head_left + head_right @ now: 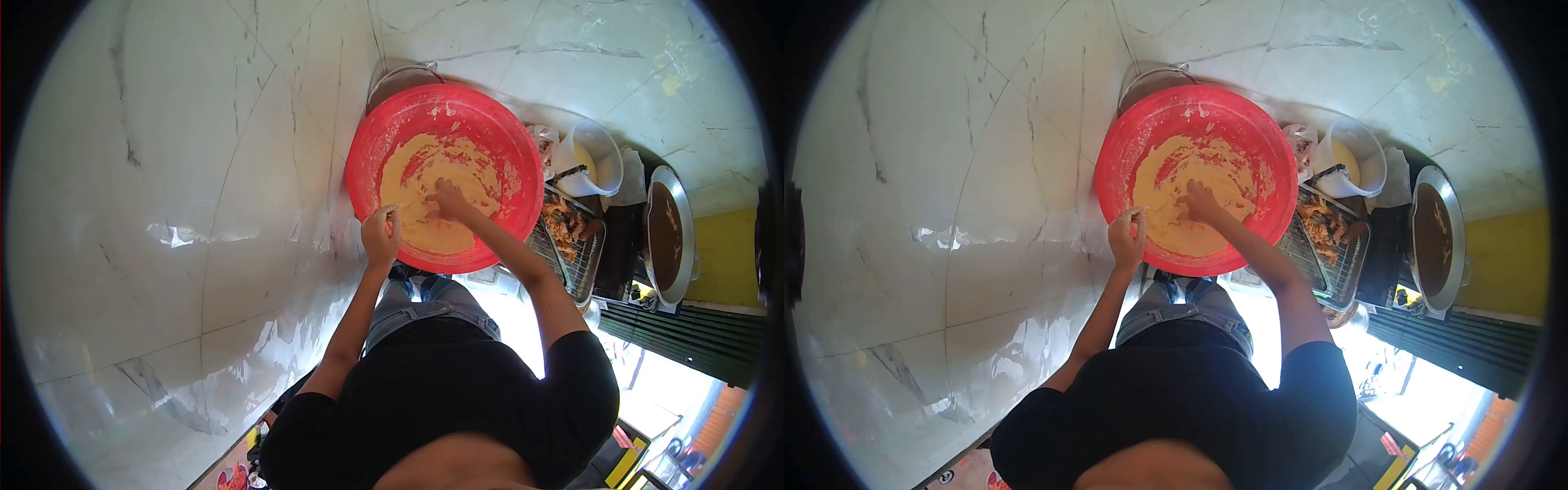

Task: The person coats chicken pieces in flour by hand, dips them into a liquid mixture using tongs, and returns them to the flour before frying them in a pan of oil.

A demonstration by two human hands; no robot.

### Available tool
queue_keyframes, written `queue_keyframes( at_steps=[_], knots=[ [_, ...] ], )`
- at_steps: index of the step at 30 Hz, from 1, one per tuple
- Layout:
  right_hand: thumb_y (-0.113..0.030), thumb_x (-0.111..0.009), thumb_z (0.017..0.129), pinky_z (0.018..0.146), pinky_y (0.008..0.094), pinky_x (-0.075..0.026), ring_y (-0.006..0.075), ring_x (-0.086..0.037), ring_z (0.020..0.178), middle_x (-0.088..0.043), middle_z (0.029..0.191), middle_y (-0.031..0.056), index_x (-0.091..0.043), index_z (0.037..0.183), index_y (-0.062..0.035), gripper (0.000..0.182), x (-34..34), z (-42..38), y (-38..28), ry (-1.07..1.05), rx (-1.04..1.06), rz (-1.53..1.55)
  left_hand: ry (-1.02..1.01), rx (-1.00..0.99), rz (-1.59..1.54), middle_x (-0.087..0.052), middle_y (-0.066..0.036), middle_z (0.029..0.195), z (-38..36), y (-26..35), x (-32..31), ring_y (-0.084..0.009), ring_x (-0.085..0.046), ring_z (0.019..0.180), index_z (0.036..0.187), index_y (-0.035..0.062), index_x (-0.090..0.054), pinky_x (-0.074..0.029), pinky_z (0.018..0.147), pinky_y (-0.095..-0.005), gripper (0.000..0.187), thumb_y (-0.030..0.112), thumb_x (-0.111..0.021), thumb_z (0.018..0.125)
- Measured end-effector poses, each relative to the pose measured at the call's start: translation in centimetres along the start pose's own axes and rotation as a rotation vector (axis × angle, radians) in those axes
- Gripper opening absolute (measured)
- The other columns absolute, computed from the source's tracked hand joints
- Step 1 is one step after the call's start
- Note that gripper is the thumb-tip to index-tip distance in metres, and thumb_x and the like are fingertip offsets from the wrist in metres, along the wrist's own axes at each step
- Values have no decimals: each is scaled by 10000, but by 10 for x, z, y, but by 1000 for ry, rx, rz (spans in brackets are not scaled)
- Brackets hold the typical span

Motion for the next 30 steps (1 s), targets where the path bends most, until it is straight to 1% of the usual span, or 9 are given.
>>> queue_keyframes(
  at_steps=[6,9,12,15,18,21,24,27,30],
  knots=[
    [-436,-733,596,879,459,-386,313,-394,1125,-438,1160,153,-686,925,-139,446,-26,-2,-21,-30,99,-314,11,-21,15,-651,-119,843,0,1,0,-275,-615,749,915,37,-621,-452,693,-360,137,106,-566,810],
    [-452,-732,585,854,463,-404,325,-438,1079,-473,1119,154,-685,908,-124,463,-8,-13,-15,-173,67,-306,0,-5,11,-652,-119,840,0,-1,-1,-275,-615,747,912,38,-622,-451,695,-359,136,108,-566,811],
    [-396,-733,603,806,442,-437,307,-516,981,-543,1027,158,-674,867,-84,413,8,-12,5,-94,-65,44,-6,0,10,-651,-117,841,0,-1,-1,-270,-614,749,911,40,-623,-450,695,-358,134,108,-567,810],
    [-310,-733,614,760,403,-464,286,-573,883,-593,930,158,-667,802,-74,309,-12,2,20,58,-102,133,-16,8,4,-651,-115,839,1,0,0,-269,-613,751,908,43,-623,-449,695,-357,132,110,-568,808],
    [-253,-734,610,717,381,-481,284,-602,820,-617,874,141,-660,744,-87,226,-37,12,17,-22,-190,-104,-18,-3,13,-649,-113,836,1,2,1,-269,-613,752,907,44,-624,-449,693,-356,131,100,-572,800],
    [-308,-722,633,633,386,-473,308,-575,676,-597,708,131,-643,701,-45,283,-65,26,30,158,25,-253,-33,4,-6,-648,-111,838,1,2,2,-271,-613,754,908,48,-624,-449,692,-354,133,88,-575,791],
    [-306,-680,696,592,344,-454,231,-547,580,-579,620,113,-638,707,-14,296,-47,25,25,-146,40,148,-13,4,-19,-646,-116,838,2,5,3,-270,-613,755,903,45,-623,-450,694,-354,134,78,-577,782],
    [-293,-656,735,569,306,-431,137,-512,551,-565,579,80,-646,735,-6,287,-33,25,8,-245,-67,609,-17,14,-12,-645,-120,837,2,3,1,-274,-613,758,896,40,-621,-451,696,-357,128,78,-576,782],
    [-275,-651,763,573,284,-426,70,-510,598,-573,605,59,-655,760,-7,267,-41,33,-16,-179,-57,892,0,-1,-23,-644,-123,839,1,0,0,-280,-612,758,893,37,-620,-452,697,-358,125,82,-576,785]
  ],
)
Point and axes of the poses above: each hand's wrist, its own z-axis towards the middle knuckle, its own x-axis out of the back of the hand, y = z × x, the point moved 2 cm from there along z, towards the middle knuckle
